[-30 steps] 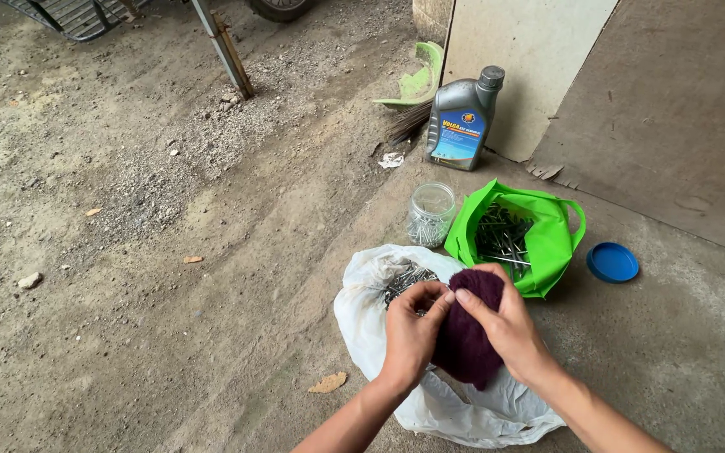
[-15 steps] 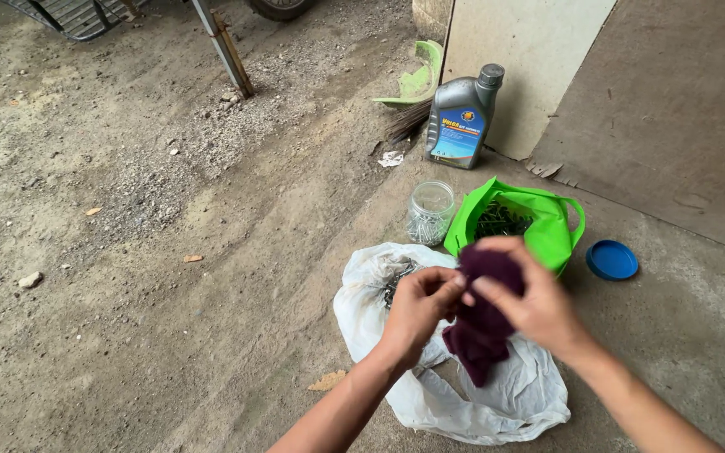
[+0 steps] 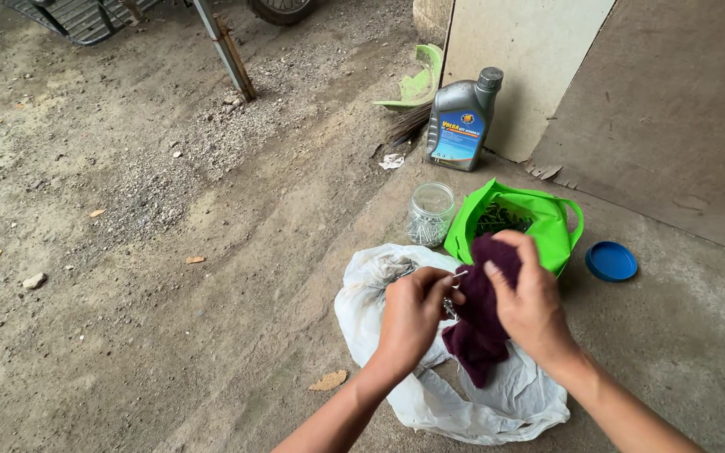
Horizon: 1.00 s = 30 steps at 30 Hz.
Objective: The person repeatedly picks up individual nails from a white bag and wipes them with a maroon cloth. The cleaned nails are placed into a green bag. A bottle of motor oil and a glass jar are visible nearby.
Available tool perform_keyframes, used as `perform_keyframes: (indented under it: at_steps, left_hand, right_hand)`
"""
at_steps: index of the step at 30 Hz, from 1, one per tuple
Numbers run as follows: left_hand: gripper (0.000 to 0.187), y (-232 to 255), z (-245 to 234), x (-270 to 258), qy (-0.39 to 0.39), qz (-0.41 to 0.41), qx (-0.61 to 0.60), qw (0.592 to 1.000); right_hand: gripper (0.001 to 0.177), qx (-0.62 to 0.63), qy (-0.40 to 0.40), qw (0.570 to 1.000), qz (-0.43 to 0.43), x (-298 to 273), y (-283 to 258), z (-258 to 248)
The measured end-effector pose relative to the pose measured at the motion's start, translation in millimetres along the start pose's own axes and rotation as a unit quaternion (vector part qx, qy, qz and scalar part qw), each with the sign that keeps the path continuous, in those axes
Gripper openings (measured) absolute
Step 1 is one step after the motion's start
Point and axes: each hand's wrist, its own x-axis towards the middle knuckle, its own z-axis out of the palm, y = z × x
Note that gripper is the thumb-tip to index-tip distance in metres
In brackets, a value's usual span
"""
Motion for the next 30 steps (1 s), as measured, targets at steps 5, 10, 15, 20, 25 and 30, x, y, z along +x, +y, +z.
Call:
perform_keyframes:
  at_steps: [5, 10, 15, 20, 25, 30]
  left_hand:
    - [0.021, -2, -4, 0, -0.036, -0.031, 0.04, 0.998]
    - [0.018, -2, -4, 1, -0.044, 0.045, 0.183, 0.981]
    - [0.015, -22, -11, 35, 0.038, 0.12, 0.265, 0.956]
    - [0.012, -56, -28, 124, 0.143, 0.137, 0.343, 0.918]
    - [0.011, -77, -14, 189, 0.128, 0.135, 0.366, 0.912]
    - [0.027, -91, -5, 174, 0.135, 0.264, 0.316, 0.901]
  right_hand:
    - [0.036, 0.0, -0.069, 0.996, -0.062, -8, 7, 2]
    - [0.032, 0.008, -0.086, 0.994, 0.071, -9, 35, 24]
    - [0.028, 0.132, 0.034, 0.981, 0.139, 1, 83, 19]
    - [0.025, 0.203, 0.02, 0.949, 0.241, -11, 109, 8]
    - [0.026, 0.225, -0.009, 0.944, 0.242, -22, 115, 4]
    - [0.029, 0.234, 0.009, 0.936, 0.265, -21, 124, -10]
